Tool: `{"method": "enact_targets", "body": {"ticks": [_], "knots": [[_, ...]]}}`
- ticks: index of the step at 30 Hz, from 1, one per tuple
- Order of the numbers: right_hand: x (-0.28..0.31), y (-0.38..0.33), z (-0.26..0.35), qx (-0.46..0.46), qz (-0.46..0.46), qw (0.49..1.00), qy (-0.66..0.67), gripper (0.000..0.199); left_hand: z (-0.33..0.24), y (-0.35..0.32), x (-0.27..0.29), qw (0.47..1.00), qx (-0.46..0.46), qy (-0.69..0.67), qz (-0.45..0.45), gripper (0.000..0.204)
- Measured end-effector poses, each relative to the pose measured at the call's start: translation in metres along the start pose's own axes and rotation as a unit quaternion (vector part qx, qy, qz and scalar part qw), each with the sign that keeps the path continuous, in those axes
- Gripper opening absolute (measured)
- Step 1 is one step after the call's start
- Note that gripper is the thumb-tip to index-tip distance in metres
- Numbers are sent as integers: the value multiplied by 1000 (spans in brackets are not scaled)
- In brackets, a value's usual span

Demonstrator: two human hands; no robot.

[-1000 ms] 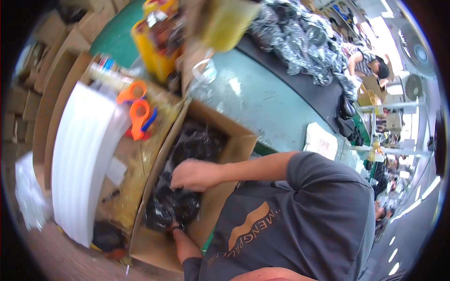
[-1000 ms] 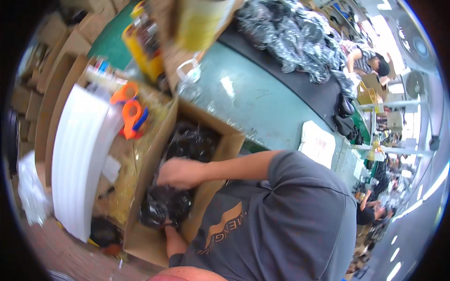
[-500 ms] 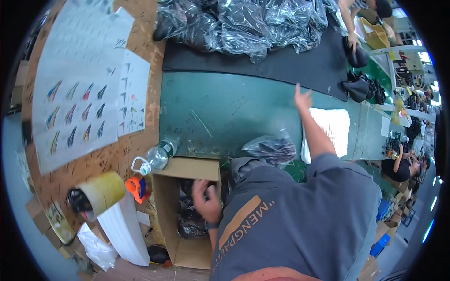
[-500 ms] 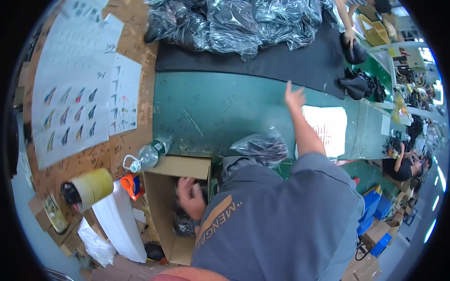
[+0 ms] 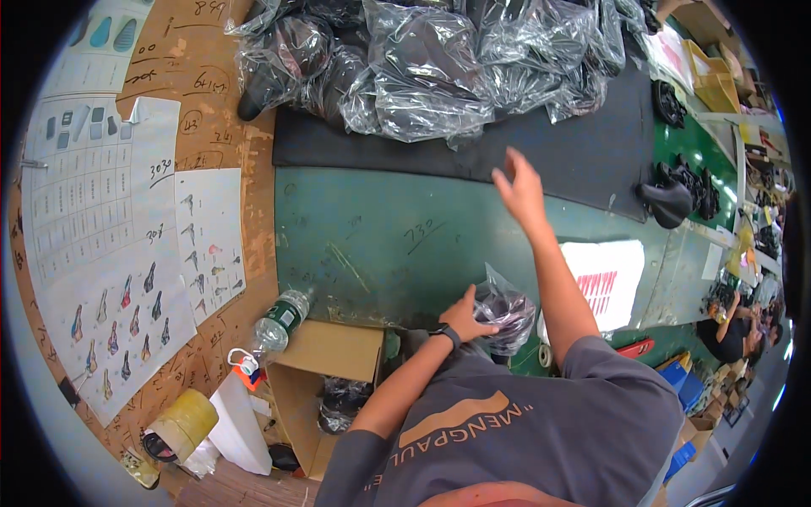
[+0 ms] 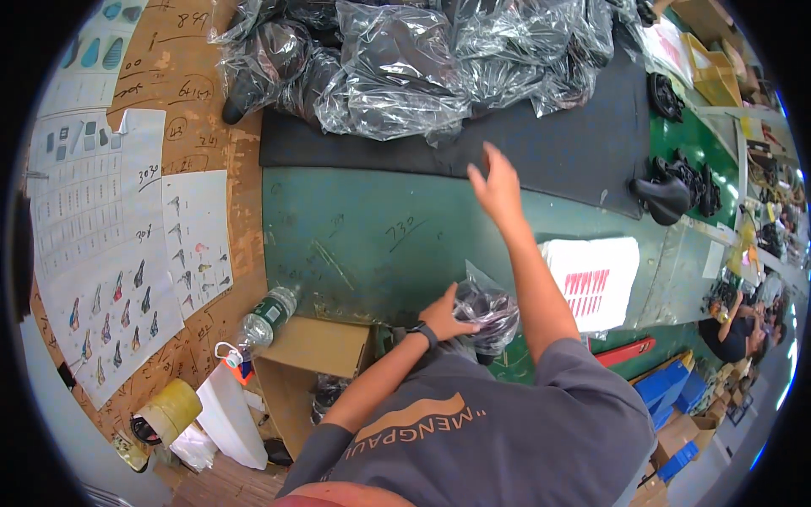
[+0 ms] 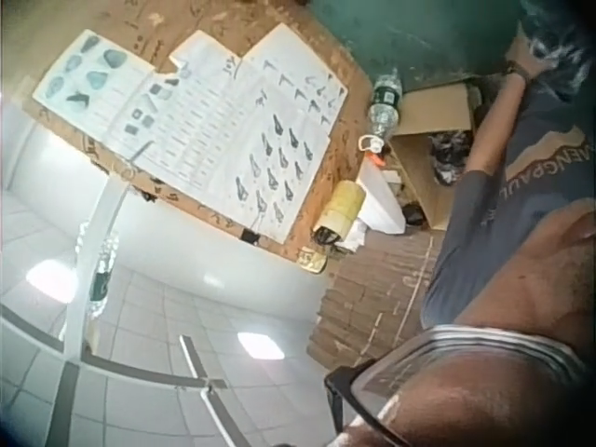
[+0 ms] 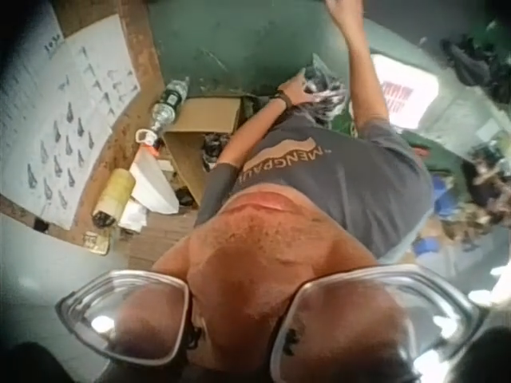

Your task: Packing plastic-wrapped items into cardboard boxes and sealing them with tape in a warehouse environment.

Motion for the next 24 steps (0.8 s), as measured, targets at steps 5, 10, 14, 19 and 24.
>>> {"method": "enact_targets", "body": {"ticks": [5,10,14,19,24], "knots": [[1,173,89,119,-52,987,-97,87,18,61,-46,1000,-5,-30,1,108],[-52,226,98,-6,55,976,-210,129,20,75,-39,993,-55,-99,-17,92],[-17,179,110,-8,182,963,-200,116,19,29,67,970,-96,-105,-194,81],[21,6,31,-37,103,992,-67,106,40,-24,255,885,-190,-82,-416,106],[-16,-206,-30,-155,226,945,-180,118,37,-59,232,796,104,46,-595,145]]}}
Point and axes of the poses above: each hand's wrist, its own y-axis towards the middle knuckle, its own x-axis out of the back of the hand, z = x × y, the point moved 6 cm from there along y, towards the middle knuckle, and after that the axes turned 14 degrees about -y, right-handed, at the moved point
